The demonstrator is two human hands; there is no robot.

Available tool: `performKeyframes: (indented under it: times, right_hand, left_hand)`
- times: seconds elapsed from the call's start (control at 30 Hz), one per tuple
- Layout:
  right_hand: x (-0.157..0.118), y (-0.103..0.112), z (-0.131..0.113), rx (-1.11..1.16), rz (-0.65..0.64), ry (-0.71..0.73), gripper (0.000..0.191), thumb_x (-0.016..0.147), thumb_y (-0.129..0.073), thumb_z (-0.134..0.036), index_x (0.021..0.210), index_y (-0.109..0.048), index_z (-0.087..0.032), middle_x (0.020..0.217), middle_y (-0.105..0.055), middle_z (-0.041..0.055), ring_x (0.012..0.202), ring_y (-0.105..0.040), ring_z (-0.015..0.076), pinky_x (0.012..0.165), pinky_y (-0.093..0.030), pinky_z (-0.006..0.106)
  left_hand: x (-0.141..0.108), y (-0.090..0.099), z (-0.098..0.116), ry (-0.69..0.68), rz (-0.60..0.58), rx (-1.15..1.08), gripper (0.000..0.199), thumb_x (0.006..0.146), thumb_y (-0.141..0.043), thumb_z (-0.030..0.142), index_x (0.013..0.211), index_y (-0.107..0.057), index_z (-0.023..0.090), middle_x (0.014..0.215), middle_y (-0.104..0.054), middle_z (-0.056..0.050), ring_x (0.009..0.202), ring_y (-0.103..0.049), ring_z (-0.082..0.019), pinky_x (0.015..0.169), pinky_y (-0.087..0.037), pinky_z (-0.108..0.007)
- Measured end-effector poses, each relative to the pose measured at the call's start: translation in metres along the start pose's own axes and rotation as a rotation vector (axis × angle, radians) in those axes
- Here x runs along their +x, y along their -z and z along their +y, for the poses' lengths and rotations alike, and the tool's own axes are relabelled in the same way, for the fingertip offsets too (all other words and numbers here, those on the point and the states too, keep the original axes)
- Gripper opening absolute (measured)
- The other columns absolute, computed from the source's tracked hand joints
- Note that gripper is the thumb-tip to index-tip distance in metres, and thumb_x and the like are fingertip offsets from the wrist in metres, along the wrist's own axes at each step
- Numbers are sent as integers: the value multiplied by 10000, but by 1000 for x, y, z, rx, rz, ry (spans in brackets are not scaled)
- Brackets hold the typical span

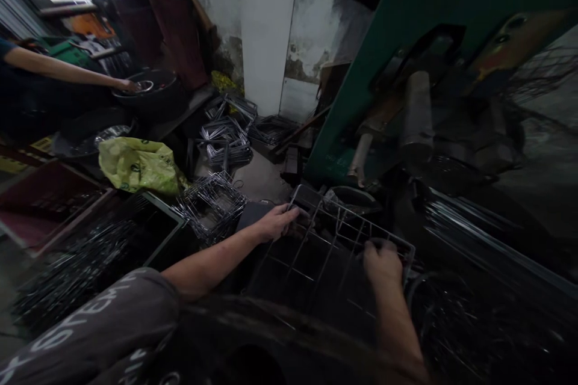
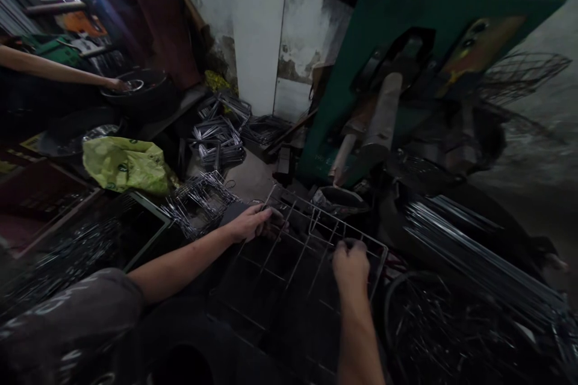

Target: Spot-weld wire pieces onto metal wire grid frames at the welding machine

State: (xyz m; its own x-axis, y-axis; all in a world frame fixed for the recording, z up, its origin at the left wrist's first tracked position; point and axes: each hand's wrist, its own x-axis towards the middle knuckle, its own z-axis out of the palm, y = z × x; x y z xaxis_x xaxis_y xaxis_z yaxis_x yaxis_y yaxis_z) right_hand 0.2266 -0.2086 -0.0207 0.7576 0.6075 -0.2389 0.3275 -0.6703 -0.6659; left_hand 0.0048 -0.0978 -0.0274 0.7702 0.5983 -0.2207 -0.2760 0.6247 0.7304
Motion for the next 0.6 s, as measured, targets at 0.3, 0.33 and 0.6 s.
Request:
performKeyframes:
  times: [0.3, 0.33, 0.6]
  right_hand:
    - [-22, 6, -17, -565, 3, 98, 350, 915, -333, -342, 1100, -517, -109, 833, -635, 157, 793, -623, 307, 665, -429, 356]
    - [-22, 6, -17, -561, 11, 124, 340, 913, -344, -327, 1085, -525, -97, 849, -636, 166, 802, -622, 306, 670, -426, 354]
    - [-9, 0, 1, -425, 23, 309, 329, 889, -337, -282, 935, -611, -106, 781, -632, 125, 734, -587, 232, 642, -394, 296]
  left_hand:
    - [-1, 1, -3, -41, -6, -13, 450, 692, -721, 480, 910, -595, 108, 844, -696, -124, 753, -674, -224, 681, -544, -351]
    - [-1, 1, -3, -50, -7, -20, 445, 688, -726, 476, 902, -597, 108, 835, -697, -119, 740, -673, -216, 672, -543, -336]
    - [-5, 5, -7, -137, 70, 27, 411, 694, -724, 467, 866, -621, 108, 791, -694, -77, 629, -647, -135, 520, -455, -178]
